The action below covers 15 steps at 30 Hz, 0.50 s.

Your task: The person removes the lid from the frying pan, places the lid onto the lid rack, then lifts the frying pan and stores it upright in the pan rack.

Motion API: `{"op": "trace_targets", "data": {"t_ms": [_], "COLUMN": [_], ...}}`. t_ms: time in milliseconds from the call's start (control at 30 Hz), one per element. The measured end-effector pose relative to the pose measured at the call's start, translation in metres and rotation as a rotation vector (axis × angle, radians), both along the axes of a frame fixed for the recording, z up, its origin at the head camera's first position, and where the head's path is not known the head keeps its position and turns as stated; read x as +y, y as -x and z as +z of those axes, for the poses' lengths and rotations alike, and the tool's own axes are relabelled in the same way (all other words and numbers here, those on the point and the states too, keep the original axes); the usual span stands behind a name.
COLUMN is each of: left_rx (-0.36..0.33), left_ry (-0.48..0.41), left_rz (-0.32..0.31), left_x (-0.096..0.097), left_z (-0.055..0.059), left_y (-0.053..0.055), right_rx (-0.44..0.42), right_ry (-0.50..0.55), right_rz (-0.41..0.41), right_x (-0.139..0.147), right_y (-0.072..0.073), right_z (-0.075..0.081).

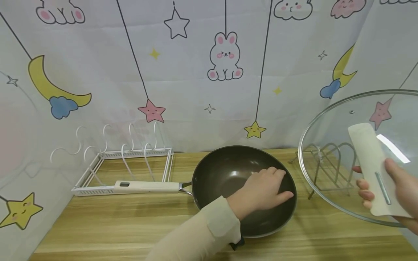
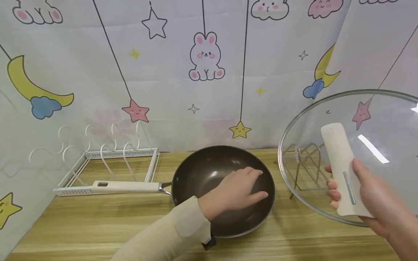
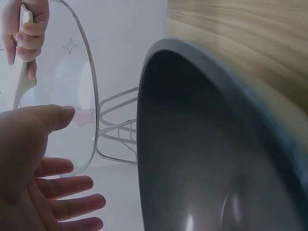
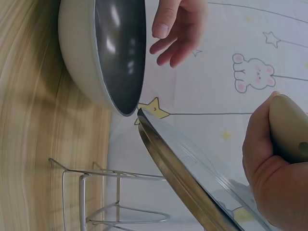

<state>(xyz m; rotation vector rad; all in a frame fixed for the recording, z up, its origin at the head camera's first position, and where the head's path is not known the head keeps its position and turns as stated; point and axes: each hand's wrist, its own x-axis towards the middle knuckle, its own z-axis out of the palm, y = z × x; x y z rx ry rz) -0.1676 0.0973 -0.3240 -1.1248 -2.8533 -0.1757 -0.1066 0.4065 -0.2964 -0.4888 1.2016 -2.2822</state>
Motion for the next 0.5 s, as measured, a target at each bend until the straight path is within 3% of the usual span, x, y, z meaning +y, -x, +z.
{"op": "trace_targets", "data": {"t_ms": [233,500], "left_rx": [-0.048,-0.093], "left_ry": [-0.004,0.003], "left_rz": [-0.001,0.007], "left_x": [0.007,0.017], "left_z": [0.002,0.002], "left_y": [0.001,0.006], "right_rx": [-0.004,0.044], "right_ry": [0.187,0.204], "right_rz": [0.113,0.105], "right_x": [0.006,0.005], "right_y": [0.006,0.006], "right_z": [-0.009,-0.009]}}
